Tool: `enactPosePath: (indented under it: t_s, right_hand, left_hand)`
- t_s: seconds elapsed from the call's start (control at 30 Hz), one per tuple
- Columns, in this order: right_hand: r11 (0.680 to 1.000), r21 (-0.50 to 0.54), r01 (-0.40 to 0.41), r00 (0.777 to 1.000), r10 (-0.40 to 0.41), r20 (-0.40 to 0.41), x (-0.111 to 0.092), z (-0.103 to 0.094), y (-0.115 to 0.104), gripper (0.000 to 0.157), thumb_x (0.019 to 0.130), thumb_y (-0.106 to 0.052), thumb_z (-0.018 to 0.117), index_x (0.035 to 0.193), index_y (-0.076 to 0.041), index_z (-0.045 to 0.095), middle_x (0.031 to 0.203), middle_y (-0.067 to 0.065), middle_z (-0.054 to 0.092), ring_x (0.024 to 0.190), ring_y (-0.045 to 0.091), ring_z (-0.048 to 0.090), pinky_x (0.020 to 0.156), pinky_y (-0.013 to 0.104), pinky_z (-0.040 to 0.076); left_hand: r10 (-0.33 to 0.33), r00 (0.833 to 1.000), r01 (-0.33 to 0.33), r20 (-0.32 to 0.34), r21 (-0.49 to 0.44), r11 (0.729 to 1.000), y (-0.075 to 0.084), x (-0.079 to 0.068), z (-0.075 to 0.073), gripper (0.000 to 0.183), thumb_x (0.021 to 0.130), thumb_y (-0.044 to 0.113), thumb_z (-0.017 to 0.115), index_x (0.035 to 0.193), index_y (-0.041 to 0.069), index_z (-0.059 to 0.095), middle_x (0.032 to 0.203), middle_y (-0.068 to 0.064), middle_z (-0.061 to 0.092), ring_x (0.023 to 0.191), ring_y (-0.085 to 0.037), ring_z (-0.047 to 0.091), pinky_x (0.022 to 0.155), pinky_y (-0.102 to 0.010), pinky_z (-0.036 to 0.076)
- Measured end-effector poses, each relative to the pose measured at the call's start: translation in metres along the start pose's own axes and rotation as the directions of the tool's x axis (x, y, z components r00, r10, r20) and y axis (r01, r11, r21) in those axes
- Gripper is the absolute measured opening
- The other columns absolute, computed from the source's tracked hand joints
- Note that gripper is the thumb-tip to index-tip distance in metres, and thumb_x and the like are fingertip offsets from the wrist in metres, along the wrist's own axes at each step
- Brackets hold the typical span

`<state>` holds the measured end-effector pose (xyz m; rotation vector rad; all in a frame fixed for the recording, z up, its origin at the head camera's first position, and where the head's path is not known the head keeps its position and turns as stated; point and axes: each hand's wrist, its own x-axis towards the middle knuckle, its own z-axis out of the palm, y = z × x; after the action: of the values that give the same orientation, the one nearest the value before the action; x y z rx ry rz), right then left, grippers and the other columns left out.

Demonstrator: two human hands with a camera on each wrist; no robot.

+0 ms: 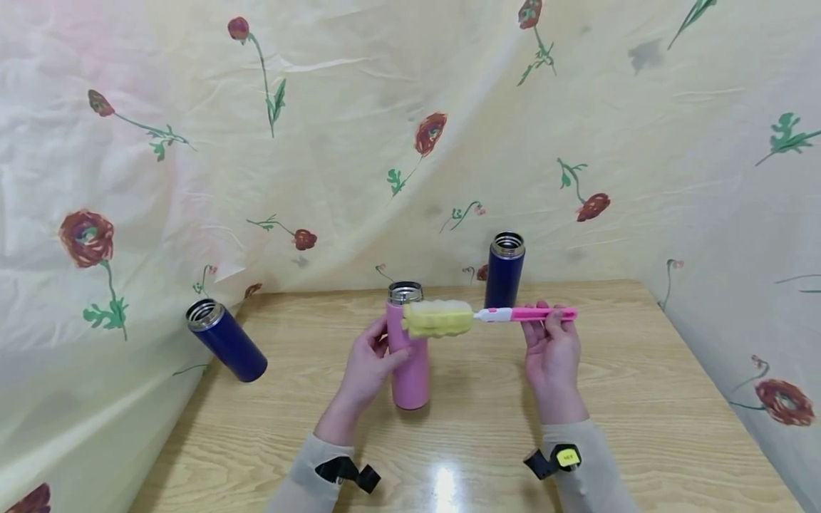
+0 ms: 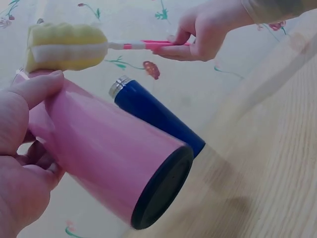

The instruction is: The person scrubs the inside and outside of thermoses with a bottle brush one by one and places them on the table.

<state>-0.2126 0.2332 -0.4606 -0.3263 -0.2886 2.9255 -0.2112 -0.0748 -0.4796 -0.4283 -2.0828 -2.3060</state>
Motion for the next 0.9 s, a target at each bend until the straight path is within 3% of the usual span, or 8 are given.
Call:
enactPosePath:
  t_s: [0.17,0.4,0.6,0.73,0.9]
  right_hand:
    - [0.999,0.020,-0.027,1.000,0.027,-0.002,-0.001,0.000,0.000,0.010,0.107,-0.008,0.059,0.115,-0.009,0.053,0.104,0.014,0.071,0.096,0.029,0.078,0.098,0.038,0.059]
    - [0.991,0.033,-0.132,0.991,0.132,-0.008,0.001,-0.004,-0.004,0.004,0.109,-0.005,0.056,0.105,-0.005,0.056,0.103,0.015,0.069,0.097,0.031,0.078,0.102,0.038,0.057]
    - [0.964,-0.185,-0.190,0.978,0.203,0.053,0.007,-0.012,-0.005,0.001,0.110,-0.005,0.054,0.108,-0.005,0.054,0.102,0.015,0.068,0.097,0.026,0.077,0.101,0.036,0.059]
    - [0.920,-0.354,-0.170,0.966,0.226,0.123,0.011,-0.017,-0.003,0.009,0.111,-0.008,0.053,0.104,-0.004,0.057,0.099,0.012,0.072,0.095,0.021,0.078,0.097,0.034,0.060]
    - [0.861,-0.485,-0.154,0.953,0.259,0.155,0.015,-0.021,-0.004,0.011,0.112,-0.008,0.050,0.107,-0.005,0.059,0.102,0.010,0.074,0.097,0.019,0.078,0.095,0.032,0.061]
  left_hand:
    - [-0.012,1.000,0.010,-0.017,-0.060,0.998,0.002,0.001,-0.002,0.084,0.088,-0.004,0.083,0.161,0.003,0.043,0.135,-0.017,0.063,0.126,-0.028,0.061,0.109,-0.036,0.054]
    - [0.009,0.998,-0.002,0.060,-0.103,0.995,0.007,-0.001,-0.004,0.077,0.092,-0.003,0.077,0.160,0.001,0.043,0.154,-0.021,0.056,0.138,-0.034,0.057,0.110,-0.040,0.053]
    - [0.025,0.999,-0.019,0.044,-0.135,0.991,0.009,-0.001,-0.007,0.072,0.095,0.002,0.073,0.160,0.002,0.044,0.159,-0.019,0.052,0.145,-0.035,0.052,0.114,-0.042,0.050]
    - [0.034,0.999,-0.033,0.006,-0.123,0.992,0.008,-0.001,-0.010,0.070,0.096,0.009,0.075,0.160,0.005,0.046,0.158,-0.015,0.054,0.144,-0.032,0.052,0.116,-0.038,0.048]
    - [0.026,0.999,-0.030,-0.024,-0.147,0.989,0.009,-0.001,-0.012,0.070,0.096,0.013,0.076,0.160,0.005,0.047,0.156,-0.016,0.056,0.142,-0.030,0.055,0.114,-0.037,0.050]
